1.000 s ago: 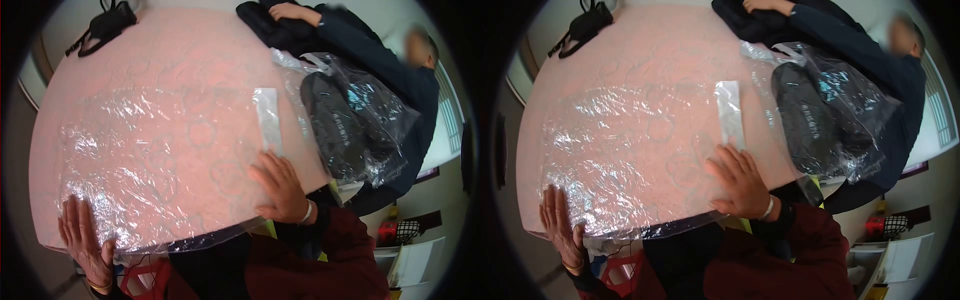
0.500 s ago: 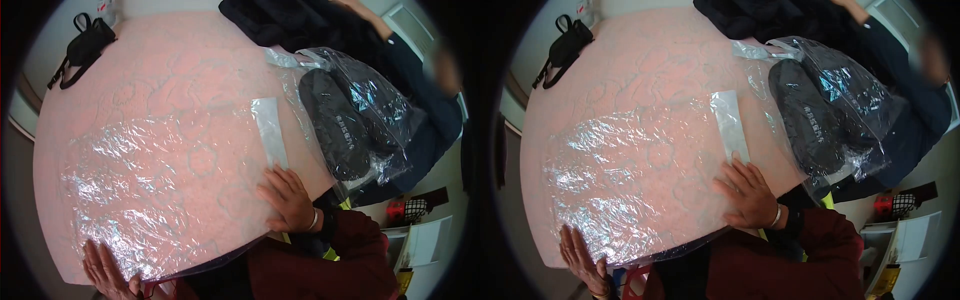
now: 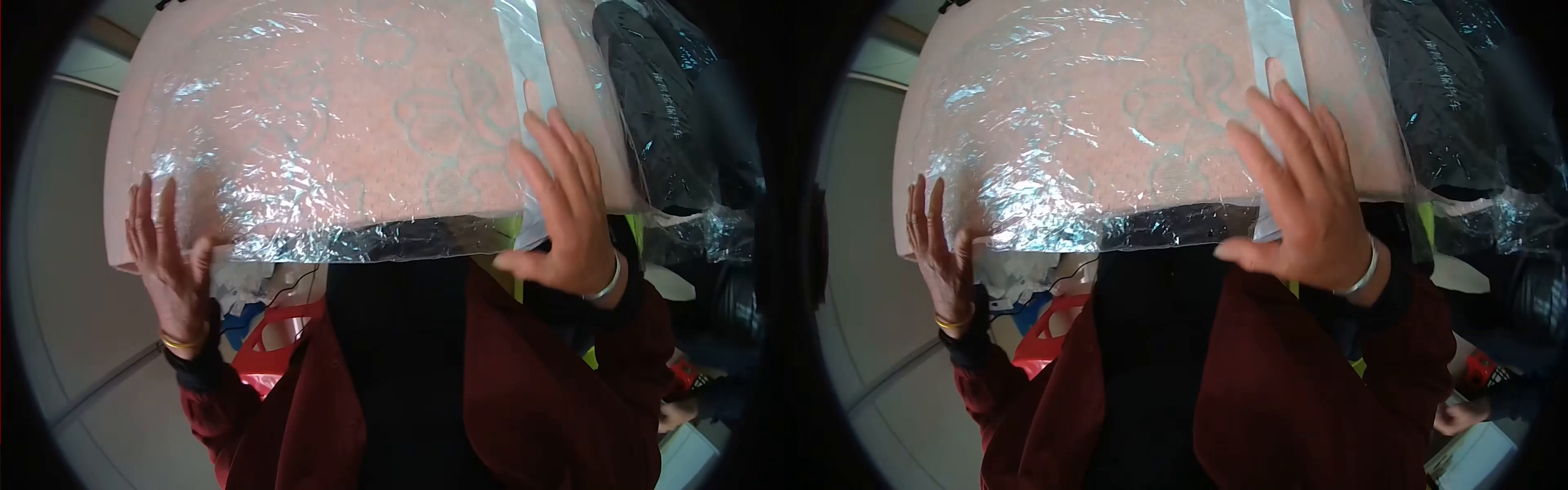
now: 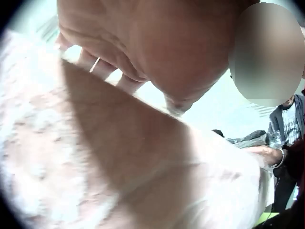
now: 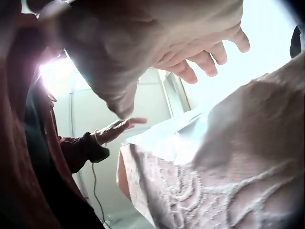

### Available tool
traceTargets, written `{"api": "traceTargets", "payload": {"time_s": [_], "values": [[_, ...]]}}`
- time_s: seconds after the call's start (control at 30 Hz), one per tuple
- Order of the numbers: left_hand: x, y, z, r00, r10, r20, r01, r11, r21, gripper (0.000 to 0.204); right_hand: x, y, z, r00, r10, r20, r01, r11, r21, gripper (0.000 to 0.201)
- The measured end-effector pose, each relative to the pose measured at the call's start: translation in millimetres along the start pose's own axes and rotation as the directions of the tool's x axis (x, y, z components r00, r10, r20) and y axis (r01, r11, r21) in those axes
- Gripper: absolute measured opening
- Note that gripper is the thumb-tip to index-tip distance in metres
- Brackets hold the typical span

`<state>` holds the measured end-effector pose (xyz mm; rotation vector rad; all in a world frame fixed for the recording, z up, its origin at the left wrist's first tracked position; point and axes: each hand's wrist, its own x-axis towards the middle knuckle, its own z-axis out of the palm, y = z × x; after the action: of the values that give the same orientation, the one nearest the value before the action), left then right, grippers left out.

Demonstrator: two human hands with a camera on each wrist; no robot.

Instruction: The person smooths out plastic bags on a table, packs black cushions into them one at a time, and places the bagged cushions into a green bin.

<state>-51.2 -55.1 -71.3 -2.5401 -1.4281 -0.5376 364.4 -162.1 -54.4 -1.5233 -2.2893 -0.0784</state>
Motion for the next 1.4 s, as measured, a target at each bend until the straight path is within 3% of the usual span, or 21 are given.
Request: {"api": "traceTargets", "payload": {"time_s": [0.03,0.1,0.13,0.17,0.2,0.23,0.3,0.4,0.53,0.67,0.73,0.93,1.13,1.2,1.23,1.3,1.37,1.4], "values": [[7,26,-10,0.997,0.06,-0.042,-0.059,0.998,0.031,0.075,-2,-8,2,1.0,-0.008,-0.02,0.008,1.0,0.012,0.056],[17,82,-14,0.991,0.129,-0.02,-0.127,0.914,-0.384,0.08,-4,-26,13,0.996,-0.049,0.075,0.046,0.998,0.048,0.06],[19,112,3,0.973,0.192,-0.126,-0.23,0.826,-0.514,0.087,-3,-31,18,0.99,-0.076,0.12,0.069,0.996,0.064,0.062],[31,148,-11,0.93,0.331,0.158,-0.25,0.887,-0.387,0.097,-3,-30,22,0.991,-0.096,0.095,0.089,0.993,0.075,0.062],[31,176,7,0.929,0.359,0.088,-0.288,0.853,-0.436,0.097,-2,-26,27,0.996,-0.064,0.064,0.062,0.997,0.043,0.065],[34,193,22,0.927,0.374,0.04,-0.312,0.823,-0.475,0.084,0,-24,34,0.999,-0.032,0.034,0.032,0.999,0.018,0.067],[41,208,37,0.932,0.357,-0.051,-0.353,0.871,-0.342,0.07,5,-22,40,1.0,-0.028,-0.004,0.028,0.999,0.02,0.07],[44,181,40,0.938,0.344,0.052,-0.308,0.891,-0.334,0.065,9,-19,26,0.984,-0.062,0.167,0.058,0.998,0.029,0.073],[30,126,34,0.931,0.341,0.126,-0.295,0.911,-0.29,0.062,14,-22,20,0.971,-0.027,0.236,0.007,0.996,0.087,0.075],[0,47,17,0.95,0.209,0.231,-0.185,0.975,-0.123,0.057,18,-21,20,0.961,-0.022,0.275,0.003,0.998,0.068,0.076],[-19,8,19,0.977,0.163,0.141,-0.171,0.984,0.054,0.051,18,-20,21,0.958,-0.026,0.286,0.008,0.998,0.065,0.077],[-41,-50,7,0.992,0.122,0.045,-0.128,0.972,0.198,0.046,19,-20,21,0.958,-0.042,0.285,0.032,0.999,0.041,0.076],[-57,-77,1,0.999,0.035,-0.011,-0.032,0.979,0.202,0.045,15,-18,17,0.965,-0.01,0.261,0.009,1.0,0.005,0.072],[-64,-79,-4,0.994,-0.104,-0.039,0.111,0.948,0.299,0.044,12,-18,17,0.964,-0.007,0.267,0.0,1.0,0.023,0.071],[-65,-70,-8,0.995,-0.084,-0.061,0.098,0.954,0.283,0.044,10,-17,18,0.967,0.014,0.254,-0.013,1.0,-0.006,0.071],[-67,-47,-17,0.969,-0.068,-0.236,0.1,0.987,0.123,0.049,7,-13,23,0.983,0.102,0.155,-0.11,0.993,0.04,0.071],[-80,-17,-11,0.975,-0.089,-0.206,0.086,0.996,-0.027,0.054,5,-20,29,0.985,0.147,0.087,-0.152,0.987,0.055,0.071],[-80,3,-6,0.988,-0.059,-0.142,0.032,0.982,-0.185,0.058,6,-27,34,0.979,0.195,0.066,-0.198,0.979,0.053,0.071]]}}
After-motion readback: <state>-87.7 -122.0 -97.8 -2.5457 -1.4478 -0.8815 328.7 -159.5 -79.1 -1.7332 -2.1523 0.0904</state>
